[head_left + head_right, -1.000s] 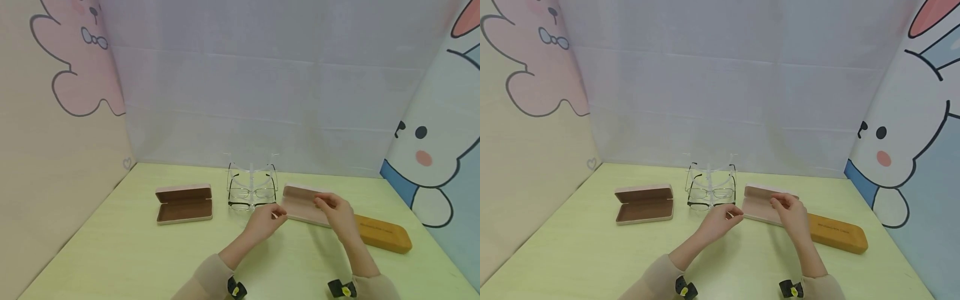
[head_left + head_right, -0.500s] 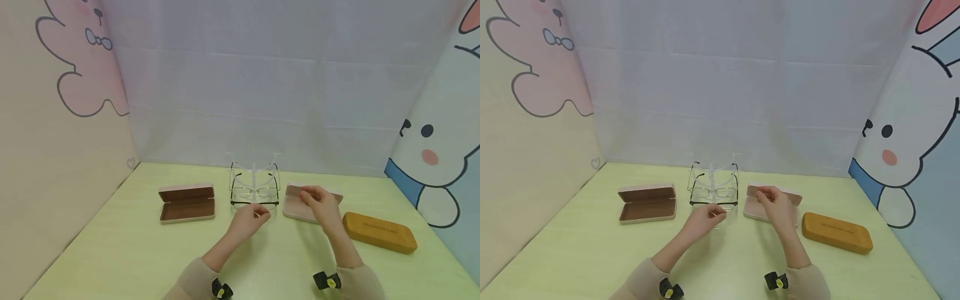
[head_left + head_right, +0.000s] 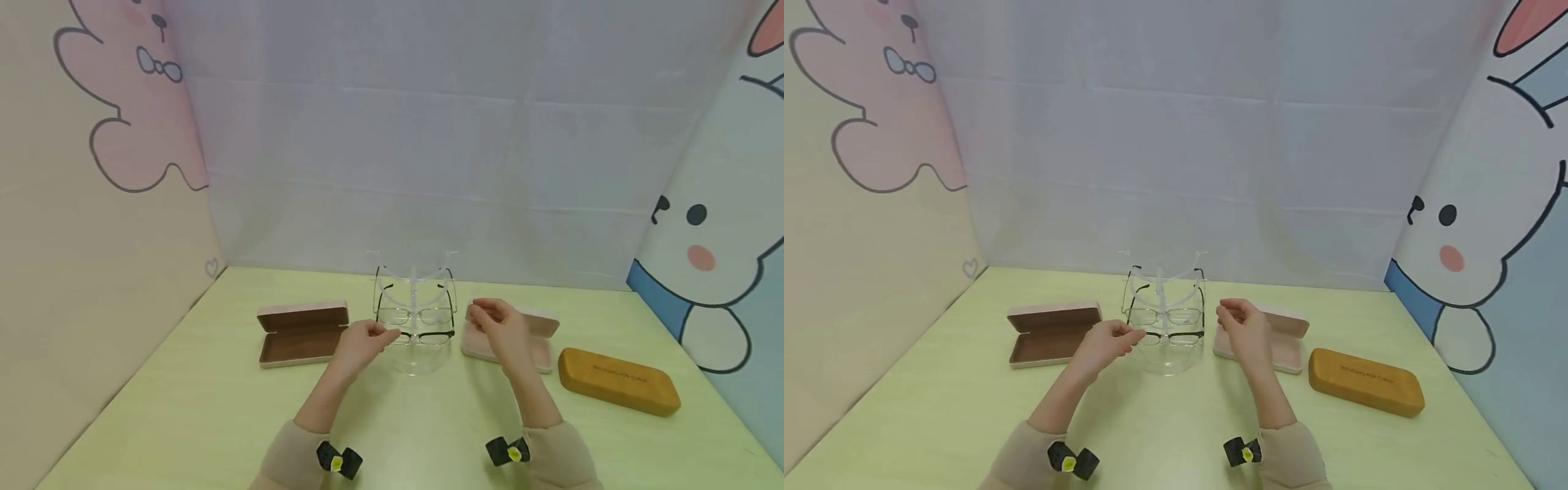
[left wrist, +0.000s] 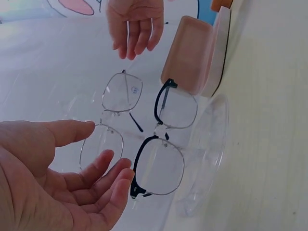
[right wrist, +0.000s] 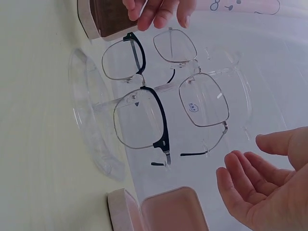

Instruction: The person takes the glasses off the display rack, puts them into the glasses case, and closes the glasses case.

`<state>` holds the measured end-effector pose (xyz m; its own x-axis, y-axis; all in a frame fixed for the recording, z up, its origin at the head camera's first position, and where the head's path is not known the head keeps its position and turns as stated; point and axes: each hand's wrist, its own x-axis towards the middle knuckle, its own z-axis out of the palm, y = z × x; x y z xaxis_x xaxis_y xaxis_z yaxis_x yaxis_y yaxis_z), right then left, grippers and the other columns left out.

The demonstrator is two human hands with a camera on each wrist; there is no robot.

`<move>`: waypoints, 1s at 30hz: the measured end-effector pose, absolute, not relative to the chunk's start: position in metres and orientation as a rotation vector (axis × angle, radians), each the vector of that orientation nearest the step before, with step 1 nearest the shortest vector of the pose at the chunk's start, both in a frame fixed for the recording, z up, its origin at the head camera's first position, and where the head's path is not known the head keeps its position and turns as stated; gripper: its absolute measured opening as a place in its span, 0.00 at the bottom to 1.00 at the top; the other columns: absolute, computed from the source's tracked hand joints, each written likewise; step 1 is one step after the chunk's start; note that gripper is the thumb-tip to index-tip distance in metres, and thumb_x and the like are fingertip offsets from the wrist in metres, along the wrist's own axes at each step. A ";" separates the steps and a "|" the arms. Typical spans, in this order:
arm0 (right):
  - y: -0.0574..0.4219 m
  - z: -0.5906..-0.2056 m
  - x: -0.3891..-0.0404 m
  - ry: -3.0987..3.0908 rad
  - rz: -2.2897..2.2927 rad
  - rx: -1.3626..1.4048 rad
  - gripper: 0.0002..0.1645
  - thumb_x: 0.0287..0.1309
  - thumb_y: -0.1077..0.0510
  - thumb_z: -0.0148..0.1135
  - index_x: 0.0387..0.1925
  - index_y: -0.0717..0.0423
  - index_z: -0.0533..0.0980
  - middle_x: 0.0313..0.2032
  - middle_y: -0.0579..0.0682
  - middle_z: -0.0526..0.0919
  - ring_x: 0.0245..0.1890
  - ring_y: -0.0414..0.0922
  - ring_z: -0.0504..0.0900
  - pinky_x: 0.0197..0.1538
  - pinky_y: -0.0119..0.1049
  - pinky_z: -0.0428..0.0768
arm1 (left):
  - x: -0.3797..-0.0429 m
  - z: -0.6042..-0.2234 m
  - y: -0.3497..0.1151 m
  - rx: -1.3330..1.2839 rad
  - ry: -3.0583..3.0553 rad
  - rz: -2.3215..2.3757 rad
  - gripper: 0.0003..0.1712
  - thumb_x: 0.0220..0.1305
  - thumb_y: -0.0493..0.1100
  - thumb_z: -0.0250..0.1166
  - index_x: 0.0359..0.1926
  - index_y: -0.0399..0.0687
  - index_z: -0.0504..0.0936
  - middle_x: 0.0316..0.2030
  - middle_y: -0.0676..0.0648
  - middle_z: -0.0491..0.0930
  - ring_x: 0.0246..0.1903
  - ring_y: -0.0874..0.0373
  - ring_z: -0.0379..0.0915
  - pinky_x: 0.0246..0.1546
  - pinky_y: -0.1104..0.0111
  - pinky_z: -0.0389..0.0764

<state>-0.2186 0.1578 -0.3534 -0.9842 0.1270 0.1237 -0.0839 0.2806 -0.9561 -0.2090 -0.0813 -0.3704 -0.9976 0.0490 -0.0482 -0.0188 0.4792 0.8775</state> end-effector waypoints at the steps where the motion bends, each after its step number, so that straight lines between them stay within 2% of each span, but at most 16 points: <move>1: 0.157 -0.354 -0.219 -2.368 1.787 -0.039 0.17 0.60 0.60 0.55 0.48 0.66 0.74 0.43 0.62 0.79 0.33 0.35 0.79 0.39 0.26 0.78 | -0.210 -0.370 -0.084 0.001 2.638 1.577 0.18 0.57 0.55 0.62 0.35 0.43 0.80 0.32 0.47 0.79 0.30 0.57 0.73 0.28 0.68 0.72; 7: 0.151 -0.363 -0.220 -2.370 1.894 0.028 0.20 0.62 0.62 0.52 0.54 0.68 0.69 0.50 0.66 0.75 0.48 0.52 0.77 0.46 0.32 0.78 | -0.213 -0.370 -0.095 -0.086 2.586 1.652 0.26 0.55 0.58 0.62 0.44 0.41 0.77 0.39 0.45 0.77 0.38 0.52 0.75 0.36 0.62 0.75; 12: 0.147 -0.369 -0.222 -2.303 2.019 0.100 0.22 0.63 0.65 0.49 0.57 0.71 0.64 0.52 0.70 0.72 0.51 0.59 0.74 0.49 0.37 0.77 | -0.218 -0.372 -0.097 -0.041 2.566 1.749 0.32 0.57 0.60 0.60 0.52 0.39 0.74 0.47 0.42 0.74 0.47 0.48 0.71 0.47 0.56 0.73; 16: 0.145 -0.371 -0.223 -2.256 2.103 0.147 0.23 0.64 0.65 0.48 0.59 0.71 0.62 0.53 0.71 0.71 0.51 0.56 0.76 0.50 0.39 0.76 | -0.223 -0.373 -0.095 -0.051 2.499 1.904 0.28 0.60 0.56 0.59 0.51 0.38 0.75 0.47 0.41 0.76 0.46 0.45 0.73 0.50 0.54 0.72; 20: 0.144 -0.373 -0.224 -2.224 2.166 0.167 0.23 0.65 0.65 0.47 0.59 0.70 0.62 0.53 0.71 0.70 0.48 0.50 0.78 0.51 0.40 0.75 | -0.228 -0.374 -0.093 -0.078 2.437 2.049 0.23 0.63 0.50 0.58 0.47 0.34 0.78 0.42 0.38 0.78 0.42 0.45 0.76 0.48 0.58 0.74; 26: 0.146 -0.372 -0.224 -2.140 2.260 0.172 0.22 0.64 0.65 0.47 0.58 0.70 0.63 0.53 0.70 0.72 0.43 0.39 0.80 0.52 0.40 0.75 | -0.230 -0.376 -0.090 -0.088 2.329 2.184 0.18 0.64 0.44 0.57 0.43 0.31 0.78 0.37 0.36 0.78 0.36 0.53 0.77 0.43 0.65 0.78; 30: 0.145 -0.370 -0.223 -2.099 2.283 0.181 0.21 0.64 0.64 0.48 0.56 0.72 0.64 0.48 0.61 0.78 0.41 0.37 0.81 0.51 0.40 0.75 | -0.230 -0.377 -0.090 -0.077 2.286 2.241 0.15 0.62 0.41 0.59 0.43 0.31 0.77 0.35 0.39 0.78 0.33 0.57 0.77 0.42 0.66 0.79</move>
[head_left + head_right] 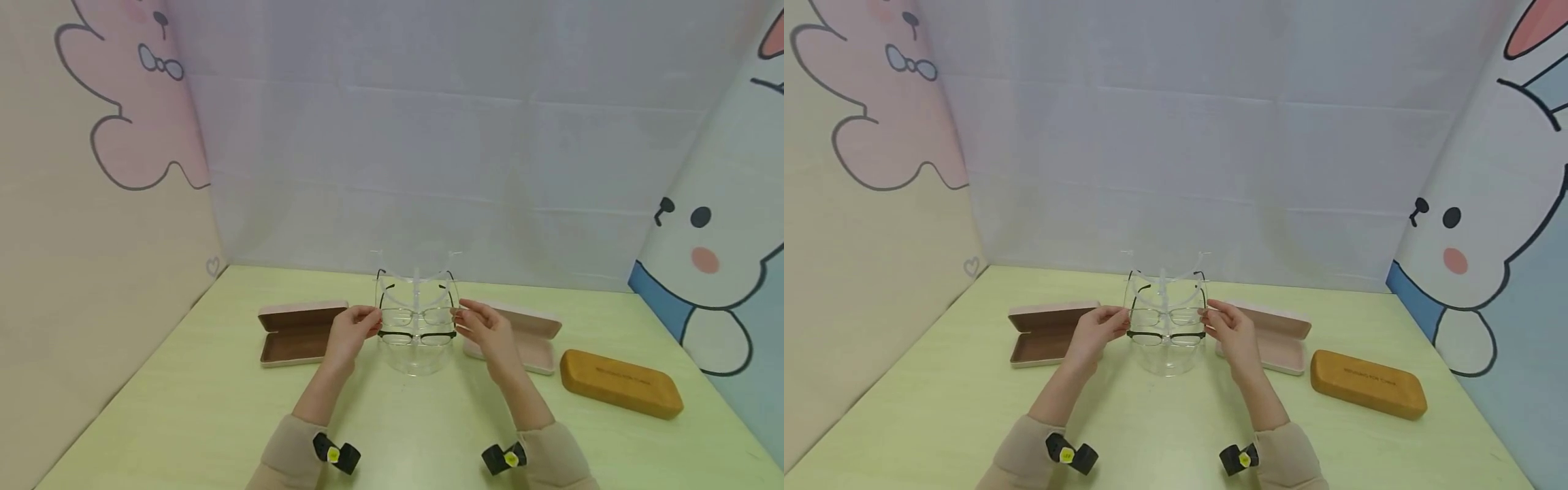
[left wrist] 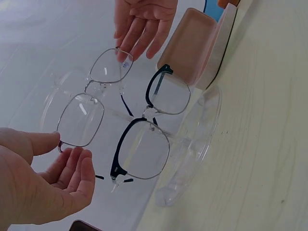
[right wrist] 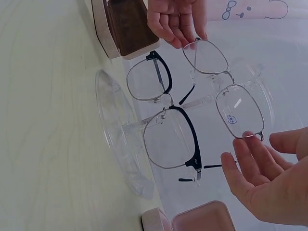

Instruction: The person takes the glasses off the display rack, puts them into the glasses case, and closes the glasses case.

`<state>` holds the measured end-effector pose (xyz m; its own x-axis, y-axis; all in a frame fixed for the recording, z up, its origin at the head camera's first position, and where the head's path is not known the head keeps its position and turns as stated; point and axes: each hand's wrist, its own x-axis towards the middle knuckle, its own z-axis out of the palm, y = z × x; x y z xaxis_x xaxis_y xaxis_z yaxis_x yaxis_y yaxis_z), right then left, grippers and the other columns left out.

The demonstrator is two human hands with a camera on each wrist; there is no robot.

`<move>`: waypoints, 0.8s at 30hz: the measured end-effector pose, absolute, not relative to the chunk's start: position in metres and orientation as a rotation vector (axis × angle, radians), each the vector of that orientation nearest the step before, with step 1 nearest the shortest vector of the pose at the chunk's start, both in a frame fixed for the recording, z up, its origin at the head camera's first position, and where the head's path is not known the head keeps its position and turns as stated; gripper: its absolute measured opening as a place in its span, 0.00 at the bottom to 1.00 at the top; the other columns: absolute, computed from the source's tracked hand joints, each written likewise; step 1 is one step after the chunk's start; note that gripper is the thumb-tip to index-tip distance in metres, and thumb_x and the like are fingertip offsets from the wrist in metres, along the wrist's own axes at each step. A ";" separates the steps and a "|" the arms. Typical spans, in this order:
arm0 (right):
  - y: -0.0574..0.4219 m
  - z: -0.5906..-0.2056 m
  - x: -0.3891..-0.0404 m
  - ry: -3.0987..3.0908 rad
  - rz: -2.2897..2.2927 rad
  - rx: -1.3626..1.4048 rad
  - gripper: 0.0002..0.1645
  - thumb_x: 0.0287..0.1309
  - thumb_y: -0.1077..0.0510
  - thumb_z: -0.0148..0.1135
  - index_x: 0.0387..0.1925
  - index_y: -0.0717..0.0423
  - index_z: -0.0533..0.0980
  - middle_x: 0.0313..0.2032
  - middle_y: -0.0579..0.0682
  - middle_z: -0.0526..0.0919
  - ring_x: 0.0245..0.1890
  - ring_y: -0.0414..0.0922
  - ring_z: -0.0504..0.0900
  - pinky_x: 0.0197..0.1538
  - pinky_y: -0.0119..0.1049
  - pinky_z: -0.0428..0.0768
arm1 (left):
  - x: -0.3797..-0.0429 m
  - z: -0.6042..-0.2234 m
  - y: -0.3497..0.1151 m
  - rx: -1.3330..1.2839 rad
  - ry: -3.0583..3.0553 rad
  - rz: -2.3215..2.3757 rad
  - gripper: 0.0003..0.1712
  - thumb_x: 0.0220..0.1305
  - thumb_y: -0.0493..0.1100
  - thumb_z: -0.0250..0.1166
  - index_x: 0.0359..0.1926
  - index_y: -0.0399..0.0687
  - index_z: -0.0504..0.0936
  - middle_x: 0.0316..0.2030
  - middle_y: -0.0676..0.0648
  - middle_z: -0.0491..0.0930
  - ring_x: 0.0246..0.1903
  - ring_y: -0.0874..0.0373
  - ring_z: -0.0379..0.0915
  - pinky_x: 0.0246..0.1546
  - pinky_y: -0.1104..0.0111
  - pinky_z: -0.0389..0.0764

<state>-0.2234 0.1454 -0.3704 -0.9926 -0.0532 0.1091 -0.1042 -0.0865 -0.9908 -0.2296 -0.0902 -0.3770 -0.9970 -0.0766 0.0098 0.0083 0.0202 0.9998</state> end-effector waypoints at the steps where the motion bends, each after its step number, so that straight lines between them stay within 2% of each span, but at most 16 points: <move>1: 0.145 -0.370 -0.223 -2.089 2.293 0.186 0.21 0.64 0.65 0.48 0.56 0.72 0.64 0.46 0.58 0.80 0.40 0.38 0.81 0.51 0.40 0.76 | -0.229 -0.377 -0.091 0.067 -2.191 -2.163 0.15 0.61 0.40 0.59 0.43 0.31 0.77 0.35 0.38 0.78 0.33 0.56 0.77 0.42 0.65 0.79; 4: 0.146 -0.369 -0.221 -2.067 2.309 0.178 0.20 0.64 0.64 0.49 0.54 0.73 0.65 0.39 0.48 0.83 0.39 0.38 0.81 0.50 0.38 0.76 | -0.228 -0.377 -0.092 0.064 -2.164 -2.204 0.14 0.60 0.40 0.60 0.42 0.31 0.77 0.35 0.37 0.78 0.34 0.54 0.77 0.42 0.66 0.79; 7: 0.146 -0.368 -0.220 -2.061 2.303 0.157 0.20 0.64 0.61 0.50 0.52 0.74 0.67 0.34 0.42 0.84 0.39 0.39 0.82 0.49 0.36 0.77 | -0.226 -0.376 -0.092 0.059 -2.135 -2.250 0.15 0.61 0.41 0.60 0.41 0.31 0.77 0.33 0.39 0.78 0.34 0.53 0.78 0.41 0.66 0.79; 11: 0.146 -0.366 -0.220 -2.059 2.290 0.101 0.20 0.62 0.59 0.53 0.47 0.75 0.69 0.30 0.41 0.83 0.36 0.39 0.83 0.46 0.33 0.78 | -0.225 -0.374 -0.091 0.084 -2.084 -2.306 0.14 0.63 0.42 0.57 0.36 0.31 0.77 0.27 0.45 0.78 0.29 0.56 0.77 0.37 0.68 0.80; 16: 0.145 -0.362 -0.220 -2.057 2.296 0.007 0.15 0.60 0.64 0.55 0.44 0.74 0.71 0.26 0.42 0.82 0.30 0.37 0.82 0.42 0.32 0.80 | -0.225 -0.370 -0.089 0.095 -2.087 -2.310 0.09 0.62 0.37 0.58 0.33 0.32 0.78 0.27 0.42 0.78 0.26 0.56 0.77 0.34 0.69 0.80; 24: 0.147 -0.356 -0.214 -2.176 2.234 -0.052 0.20 0.59 0.65 0.55 0.52 0.71 0.67 0.26 0.38 0.81 0.28 0.34 0.80 0.38 0.27 0.78 | -0.223 -0.362 -0.092 0.083 -2.163 -2.296 0.14 0.61 0.37 0.58 0.40 0.27 0.75 0.26 0.45 0.78 0.25 0.59 0.76 0.36 0.67 0.80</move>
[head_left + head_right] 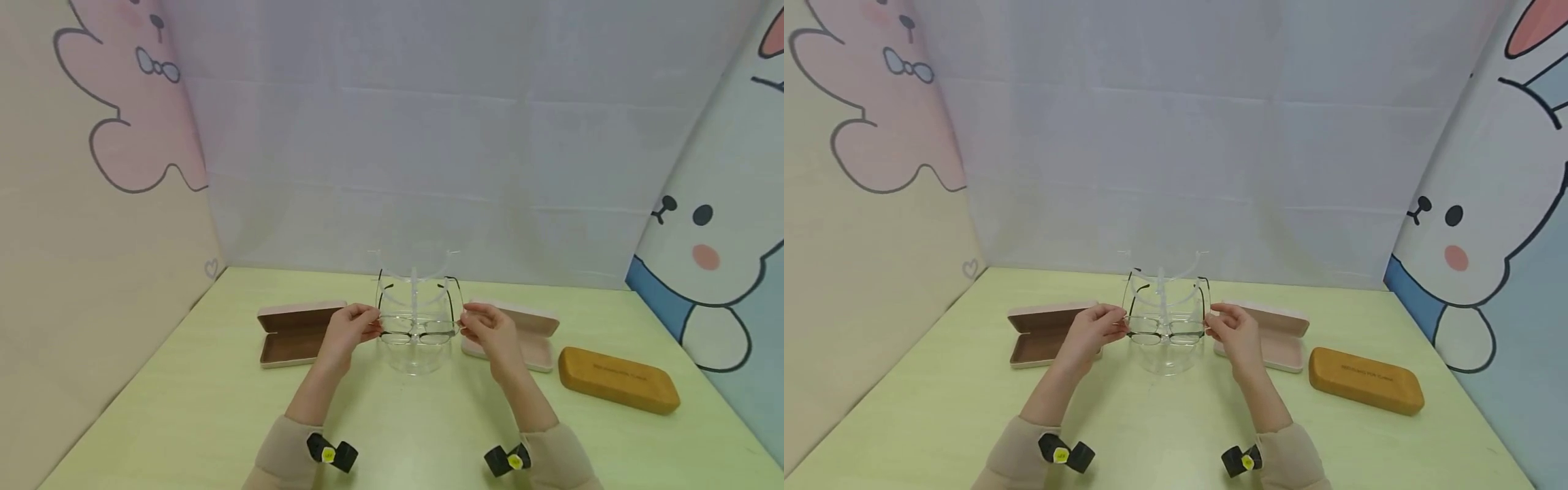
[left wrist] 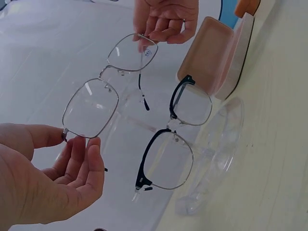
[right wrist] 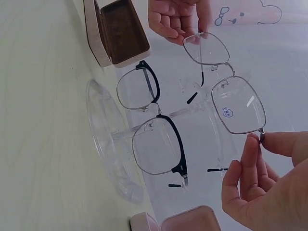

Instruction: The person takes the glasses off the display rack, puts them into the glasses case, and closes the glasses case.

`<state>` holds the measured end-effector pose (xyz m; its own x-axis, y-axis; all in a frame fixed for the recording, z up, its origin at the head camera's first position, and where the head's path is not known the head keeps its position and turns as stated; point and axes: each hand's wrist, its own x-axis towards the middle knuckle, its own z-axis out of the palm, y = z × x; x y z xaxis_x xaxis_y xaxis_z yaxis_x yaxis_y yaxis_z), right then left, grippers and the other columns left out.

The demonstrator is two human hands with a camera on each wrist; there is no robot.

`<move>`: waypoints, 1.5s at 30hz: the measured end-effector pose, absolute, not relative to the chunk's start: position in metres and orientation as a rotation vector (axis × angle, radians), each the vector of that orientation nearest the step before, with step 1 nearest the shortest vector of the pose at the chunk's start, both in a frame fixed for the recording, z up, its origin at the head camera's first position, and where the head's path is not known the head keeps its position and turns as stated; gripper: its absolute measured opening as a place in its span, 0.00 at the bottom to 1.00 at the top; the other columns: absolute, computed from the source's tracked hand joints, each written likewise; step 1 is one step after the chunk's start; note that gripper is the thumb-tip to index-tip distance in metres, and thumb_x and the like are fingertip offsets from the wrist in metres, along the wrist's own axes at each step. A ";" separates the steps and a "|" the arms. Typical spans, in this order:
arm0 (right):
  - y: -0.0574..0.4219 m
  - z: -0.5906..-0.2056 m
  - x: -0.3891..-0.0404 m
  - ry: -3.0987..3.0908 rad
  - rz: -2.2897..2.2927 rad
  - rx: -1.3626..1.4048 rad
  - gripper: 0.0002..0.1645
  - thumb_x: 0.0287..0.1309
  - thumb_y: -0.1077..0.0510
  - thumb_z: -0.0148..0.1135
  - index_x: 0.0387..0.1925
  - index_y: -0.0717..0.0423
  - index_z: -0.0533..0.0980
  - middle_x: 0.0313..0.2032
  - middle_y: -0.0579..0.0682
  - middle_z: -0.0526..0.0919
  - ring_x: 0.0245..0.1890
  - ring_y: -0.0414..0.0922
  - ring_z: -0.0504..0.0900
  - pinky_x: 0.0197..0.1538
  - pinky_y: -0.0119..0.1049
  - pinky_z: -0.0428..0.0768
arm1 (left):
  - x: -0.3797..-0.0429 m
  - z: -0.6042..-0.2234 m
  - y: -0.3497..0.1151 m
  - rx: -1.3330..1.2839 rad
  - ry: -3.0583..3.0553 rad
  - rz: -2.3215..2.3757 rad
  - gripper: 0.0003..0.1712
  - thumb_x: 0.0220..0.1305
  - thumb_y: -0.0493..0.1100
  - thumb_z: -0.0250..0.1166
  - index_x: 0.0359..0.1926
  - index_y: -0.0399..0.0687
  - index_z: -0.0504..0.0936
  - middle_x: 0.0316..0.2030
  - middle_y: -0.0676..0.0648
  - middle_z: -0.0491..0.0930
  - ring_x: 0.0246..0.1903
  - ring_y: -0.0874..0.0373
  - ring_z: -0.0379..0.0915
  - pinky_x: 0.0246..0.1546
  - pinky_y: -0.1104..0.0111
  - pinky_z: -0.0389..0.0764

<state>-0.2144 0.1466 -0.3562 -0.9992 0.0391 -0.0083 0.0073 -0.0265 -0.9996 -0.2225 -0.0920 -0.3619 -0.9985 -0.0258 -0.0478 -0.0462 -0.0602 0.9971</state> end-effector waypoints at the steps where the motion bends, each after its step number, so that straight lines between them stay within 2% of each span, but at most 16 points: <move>1: 0.147 -0.355 -0.214 -2.186 2.230 -0.055 0.21 0.60 0.66 0.54 0.53 0.71 0.67 0.26 0.37 0.81 0.27 0.34 0.80 0.38 0.27 0.78 | -0.222 -0.361 -0.092 -0.072 2.142 2.267 0.13 0.61 0.37 0.58 0.40 0.27 0.75 0.26 0.45 0.78 0.25 0.60 0.76 0.36 0.67 0.80; 9: 0.156 -0.343 -0.207 -2.251 2.189 -0.028 0.24 0.59 0.66 0.54 0.56 0.72 0.65 0.26 0.38 0.81 0.28 0.35 0.80 0.39 0.29 0.79 | -0.214 -0.350 -0.091 -0.055 2.084 2.184 0.09 0.60 0.36 0.56 0.35 0.30 0.74 0.23 0.47 0.76 0.26 0.58 0.76 0.37 0.65 0.80; 18: 0.158 -0.335 -0.194 -2.286 2.182 -0.026 0.23 0.59 0.66 0.54 0.56 0.74 0.65 0.29 0.40 0.81 0.29 0.36 0.80 0.37 0.25 0.78 | -0.199 -0.341 -0.095 0.044 2.098 2.084 0.06 0.59 0.36 0.54 0.30 0.34 0.72 0.25 0.45 0.76 0.26 0.57 0.77 0.37 0.65 0.80; 23: 0.158 -0.331 -0.183 -2.273 2.202 -0.014 0.24 0.60 0.67 0.53 0.56 0.74 0.64 0.28 0.39 0.81 0.27 0.34 0.79 0.37 0.25 0.78 | -0.183 -0.338 -0.097 0.085 2.113 2.086 0.05 0.59 0.36 0.54 0.28 0.38 0.71 0.26 0.46 0.76 0.27 0.56 0.77 0.38 0.65 0.80; 31: 0.155 -0.320 -0.166 -2.219 2.193 -0.036 0.21 0.59 0.68 0.54 0.54 0.72 0.66 0.25 0.38 0.80 0.24 0.35 0.78 0.38 0.27 0.79 | -0.171 -0.328 -0.098 0.128 2.152 2.107 0.05 0.58 0.34 0.53 0.26 0.38 0.71 0.24 0.47 0.75 0.26 0.55 0.77 0.36 0.64 0.80; 37: 0.153 -0.311 -0.156 -2.267 2.080 -0.025 0.20 0.59 0.65 0.54 0.53 0.68 0.69 0.25 0.38 0.80 0.27 0.37 0.78 0.39 0.27 0.78 | -0.163 -0.318 -0.097 0.097 2.176 2.133 0.03 0.58 0.32 0.54 0.28 0.36 0.72 0.26 0.43 0.76 0.26 0.55 0.77 0.36 0.65 0.80; 45: 0.154 -0.306 -0.151 -2.168 2.093 0.015 0.19 0.57 0.66 0.57 0.50 0.70 0.71 0.26 0.39 0.82 0.26 0.38 0.79 0.39 0.28 0.79 | -0.162 -0.315 -0.093 0.083 2.169 2.227 0.06 0.60 0.34 0.57 0.36 0.32 0.74 0.25 0.48 0.78 0.28 0.56 0.78 0.38 0.64 0.80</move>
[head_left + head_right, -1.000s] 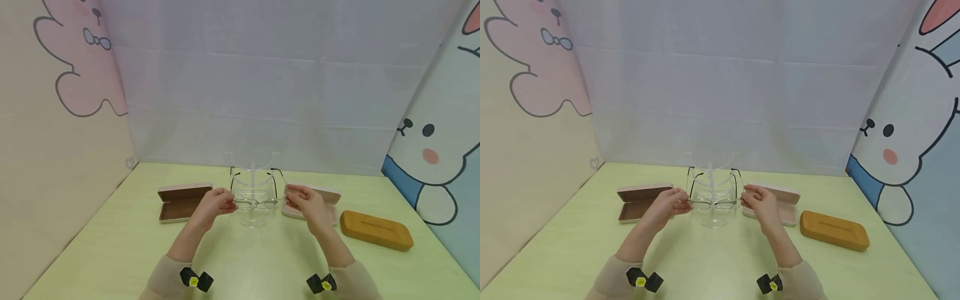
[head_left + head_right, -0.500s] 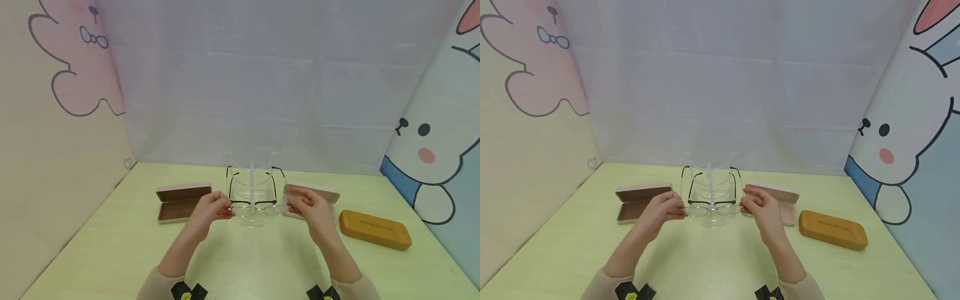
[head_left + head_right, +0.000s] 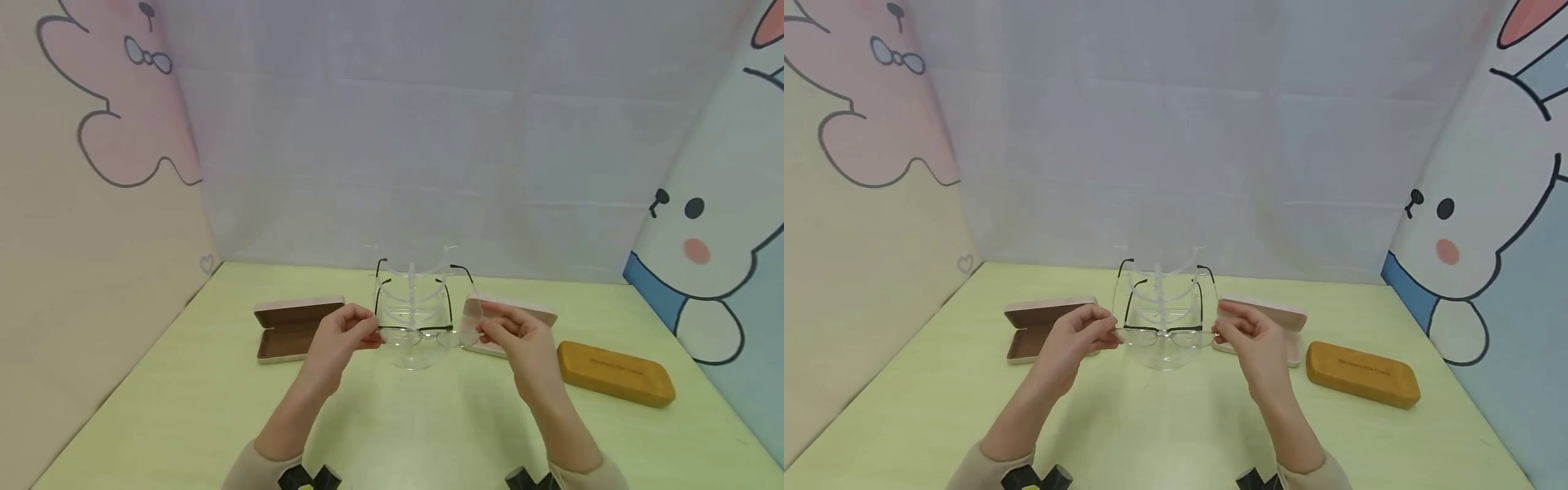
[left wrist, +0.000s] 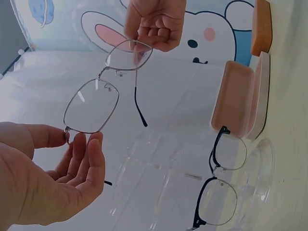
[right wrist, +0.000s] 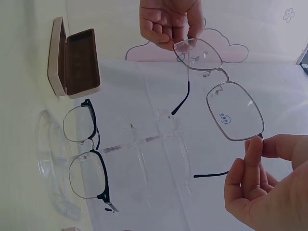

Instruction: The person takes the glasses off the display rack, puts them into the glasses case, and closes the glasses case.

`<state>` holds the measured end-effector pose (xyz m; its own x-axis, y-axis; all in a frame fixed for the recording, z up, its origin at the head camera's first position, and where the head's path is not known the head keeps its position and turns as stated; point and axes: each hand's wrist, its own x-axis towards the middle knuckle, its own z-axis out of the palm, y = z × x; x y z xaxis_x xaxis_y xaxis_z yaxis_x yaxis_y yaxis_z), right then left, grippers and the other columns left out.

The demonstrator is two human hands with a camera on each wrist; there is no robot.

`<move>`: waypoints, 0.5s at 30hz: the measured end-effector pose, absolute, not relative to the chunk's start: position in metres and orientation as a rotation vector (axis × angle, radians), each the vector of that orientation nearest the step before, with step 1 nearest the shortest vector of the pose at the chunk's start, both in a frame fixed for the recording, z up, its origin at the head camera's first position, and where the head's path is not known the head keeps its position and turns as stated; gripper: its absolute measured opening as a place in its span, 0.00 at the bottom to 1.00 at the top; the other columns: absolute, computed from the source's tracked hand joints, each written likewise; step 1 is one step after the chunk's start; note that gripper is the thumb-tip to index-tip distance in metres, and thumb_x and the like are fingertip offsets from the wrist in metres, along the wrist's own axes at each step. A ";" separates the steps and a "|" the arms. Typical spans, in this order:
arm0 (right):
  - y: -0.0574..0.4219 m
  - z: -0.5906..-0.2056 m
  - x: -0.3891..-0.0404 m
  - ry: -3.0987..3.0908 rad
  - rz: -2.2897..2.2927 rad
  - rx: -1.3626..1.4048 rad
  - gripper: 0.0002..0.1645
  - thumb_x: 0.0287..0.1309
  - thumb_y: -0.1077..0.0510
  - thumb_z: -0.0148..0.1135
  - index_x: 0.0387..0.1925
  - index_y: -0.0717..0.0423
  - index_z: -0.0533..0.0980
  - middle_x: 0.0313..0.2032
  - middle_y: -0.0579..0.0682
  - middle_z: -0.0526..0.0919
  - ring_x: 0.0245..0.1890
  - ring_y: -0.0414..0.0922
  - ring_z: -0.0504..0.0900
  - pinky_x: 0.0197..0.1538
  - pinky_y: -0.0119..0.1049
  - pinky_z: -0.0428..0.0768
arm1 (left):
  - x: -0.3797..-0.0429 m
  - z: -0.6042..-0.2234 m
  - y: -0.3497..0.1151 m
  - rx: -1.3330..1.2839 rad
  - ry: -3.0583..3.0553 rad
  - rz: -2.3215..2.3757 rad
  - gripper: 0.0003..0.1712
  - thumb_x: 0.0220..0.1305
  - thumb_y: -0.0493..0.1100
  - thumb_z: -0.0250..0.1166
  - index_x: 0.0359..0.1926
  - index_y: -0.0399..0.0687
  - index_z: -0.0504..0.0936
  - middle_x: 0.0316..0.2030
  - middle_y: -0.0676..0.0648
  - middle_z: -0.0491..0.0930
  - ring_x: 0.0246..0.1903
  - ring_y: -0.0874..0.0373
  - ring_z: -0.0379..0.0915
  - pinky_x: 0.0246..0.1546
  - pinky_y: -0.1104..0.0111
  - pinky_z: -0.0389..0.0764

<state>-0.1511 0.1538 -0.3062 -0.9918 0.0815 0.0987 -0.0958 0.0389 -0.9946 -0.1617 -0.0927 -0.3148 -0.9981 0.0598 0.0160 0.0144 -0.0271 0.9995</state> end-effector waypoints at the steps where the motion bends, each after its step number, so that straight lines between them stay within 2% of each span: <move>1: 0.154 -0.306 -0.151 -2.146 2.098 0.013 0.18 0.56 0.67 0.57 0.49 0.69 0.72 0.26 0.40 0.82 0.26 0.38 0.79 0.39 0.28 0.79 | -0.162 -0.315 -0.092 0.081 2.176 2.239 0.07 0.60 0.34 0.58 0.37 0.32 0.75 0.25 0.48 0.78 0.28 0.56 0.78 0.38 0.64 0.80; 7: 0.155 -0.305 -0.149 -2.119 2.068 0.033 0.13 0.54 0.67 0.60 0.43 0.62 0.77 0.26 0.41 0.83 0.25 0.38 0.79 0.38 0.28 0.79 | -0.161 -0.314 -0.089 0.014 2.215 2.279 0.09 0.58 0.33 0.61 0.39 0.32 0.78 0.30 0.42 0.80 0.28 0.57 0.78 0.36 0.68 0.80; 15: 0.160 -0.305 -0.148 -2.186 2.023 0.095 0.15 0.54 0.66 0.60 0.45 0.65 0.77 0.27 0.39 0.83 0.26 0.36 0.80 0.37 0.28 0.79 | -0.158 -0.311 -0.089 -0.011 2.268 2.224 0.08 0.57 0.32 0.61 0.39 0.33 0.79 0.30 0.44 0.82 0.27 0.58 0.78 0.35 0.68 0.80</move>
<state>-0.1485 0.1600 -0.3055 -0.9849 0.0628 0.1613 -0.1560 0.0824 -0.9843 -0.1584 -0.0893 -0.3114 -0.9994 -0.0297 0.0200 0.0194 0.0201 0.9996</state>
